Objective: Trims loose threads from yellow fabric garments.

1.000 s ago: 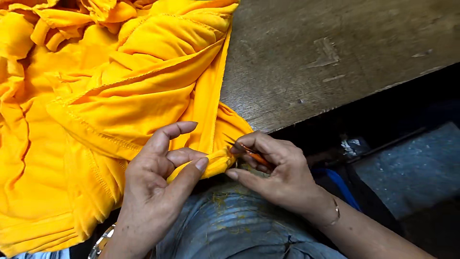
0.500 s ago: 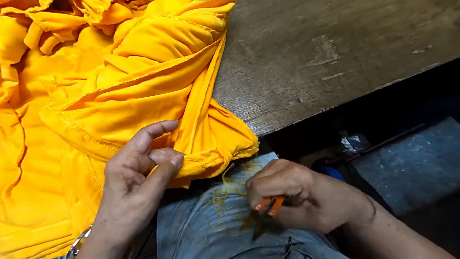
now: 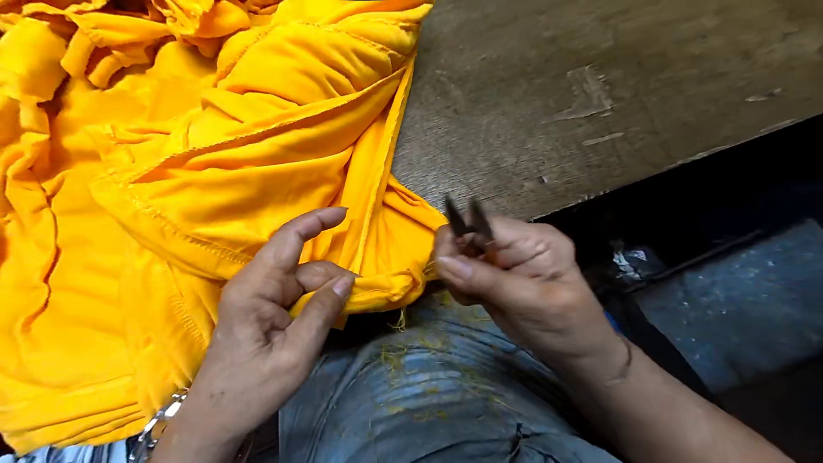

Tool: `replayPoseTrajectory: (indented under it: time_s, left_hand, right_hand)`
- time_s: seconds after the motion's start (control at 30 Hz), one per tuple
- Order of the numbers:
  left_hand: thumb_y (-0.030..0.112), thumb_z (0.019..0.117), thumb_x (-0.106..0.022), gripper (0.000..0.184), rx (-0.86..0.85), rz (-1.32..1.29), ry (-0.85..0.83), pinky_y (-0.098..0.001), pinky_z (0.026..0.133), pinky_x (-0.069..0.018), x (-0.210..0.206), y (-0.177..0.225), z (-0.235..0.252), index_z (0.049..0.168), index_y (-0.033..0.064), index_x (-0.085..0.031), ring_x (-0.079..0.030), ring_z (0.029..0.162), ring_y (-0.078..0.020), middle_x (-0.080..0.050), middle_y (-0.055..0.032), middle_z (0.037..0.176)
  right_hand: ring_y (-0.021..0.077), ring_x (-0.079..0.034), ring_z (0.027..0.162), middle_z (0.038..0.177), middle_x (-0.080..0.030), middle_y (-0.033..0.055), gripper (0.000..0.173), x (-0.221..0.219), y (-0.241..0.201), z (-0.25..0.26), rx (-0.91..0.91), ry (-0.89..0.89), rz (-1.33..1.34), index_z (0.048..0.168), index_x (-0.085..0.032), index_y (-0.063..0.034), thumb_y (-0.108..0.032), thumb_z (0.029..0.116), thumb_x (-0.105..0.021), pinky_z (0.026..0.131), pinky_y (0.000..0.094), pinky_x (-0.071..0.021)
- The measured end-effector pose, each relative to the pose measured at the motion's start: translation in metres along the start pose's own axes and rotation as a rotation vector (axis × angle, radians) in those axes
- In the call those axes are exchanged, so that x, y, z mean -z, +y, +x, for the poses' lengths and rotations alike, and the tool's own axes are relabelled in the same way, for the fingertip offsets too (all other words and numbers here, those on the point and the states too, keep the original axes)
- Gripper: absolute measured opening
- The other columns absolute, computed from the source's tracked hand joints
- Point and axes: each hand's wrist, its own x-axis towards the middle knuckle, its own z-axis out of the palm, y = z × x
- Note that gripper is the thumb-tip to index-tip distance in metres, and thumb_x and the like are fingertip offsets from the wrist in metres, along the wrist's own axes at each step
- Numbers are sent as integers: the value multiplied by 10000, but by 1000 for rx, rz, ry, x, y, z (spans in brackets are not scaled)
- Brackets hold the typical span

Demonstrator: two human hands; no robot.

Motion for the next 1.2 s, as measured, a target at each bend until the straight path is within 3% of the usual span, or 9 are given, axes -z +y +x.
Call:
replayPoseTrajectory:
  time_s: [0.13,0.2,0.33,0.5,0.73,0.83,0.93,1.07,1.2]
  left_hand:
    - [40,960,-577,512,19,2,10,-187,639,-585,6,-4,0,1467,69,-509,-698,702,-84,-747,-7,871]
    - [46,965,-562,512,25,-6,-5,-194,668,-597,5,-3,2,1474,72,-505,-714,734,-90,-753,-11,890]
    - [33,961,-540,533,2,-57,-50,-213,673,-597,3,-1,4,1491,51,-480,-708,725,-106,-747,-32,880]
    - [41,970,-548,545,-18,-45,-84,-177,635,-572,2,1,8,1508,53,-464,-691,706,-85,-748,-17,897]
    - [18,960,-542,536,2,-24,-57,-192,667,-593,7,-4,8,1492,48,-479,-711,731,-93,-754,-22,896]
    - [21,959,-555,543,15,-14,-52,-192,649,-591,9,-4,8,1495,55,-478,-708,720,-93,-755,-20,897]
    - [14,945,-551,548,18,-27,-52,-183,636,-584,7,-3,9,1488,48,-481,-700,697,-84,-747,-16,869]
    - [28,938,-583,571,28,-32,-31,-167,572,-553,-1,6,7,1498,71,-481,-665,631,-72,-737,-2,825]
    - [35,945,-606,602,-3,-6,-34,-181,597,-570,-8,13,5,1523,55,-441,-672,645,-76,-737,9,827]
  right_hand:
    - [1,-548,647,727,-587,-33,161,24,-4,-10,28,-262,12,869,-642,-52,-176,956,-697,568,149,-460]
    - [-11,-523,589,677,-580,-41,210,15,-1,-14,42,-228,-171,785,-642,-62,-172,877,-796,508,131,-433]
    - [-24,-448,544,675,-564,-63,208,-5,9,-13,14,-46,-413,889,-694,-65,-176,810,-851,455,117,-348]
    - [15,-623,694,798,-686,-12,64,-9,10,-5,81,-42,-489,888,-734,-38,-11,835,-712,582,156,-528]
    - [25,-595,688,751,-647,0,87,25,8,-24,39,-459,-202,859,-716,-16,-18,879,-632,601,174,-502]
    - [39,-573,661,731,-618,-13,128,31,16,-43,-3,-627,-353,839,-682,-65,-63,924,-587,566,210,-465]
    - [25,-542,631,697,-583,-38,136,20,16,-48,63,-480,-512,803,-663,-91,-119,927,-615,542,201,-434]
    - [8,-634,735,835,-698,-7,125,-3,-4,-23,163,-82,-519,956,-741,-15,-83,854,-759,636,142,-545]
    - [36,-653,766,851,-706,26,119,-14,-6,-5,269,-31,-621,954,-746,4,-59,856,-720,650,161,-544]
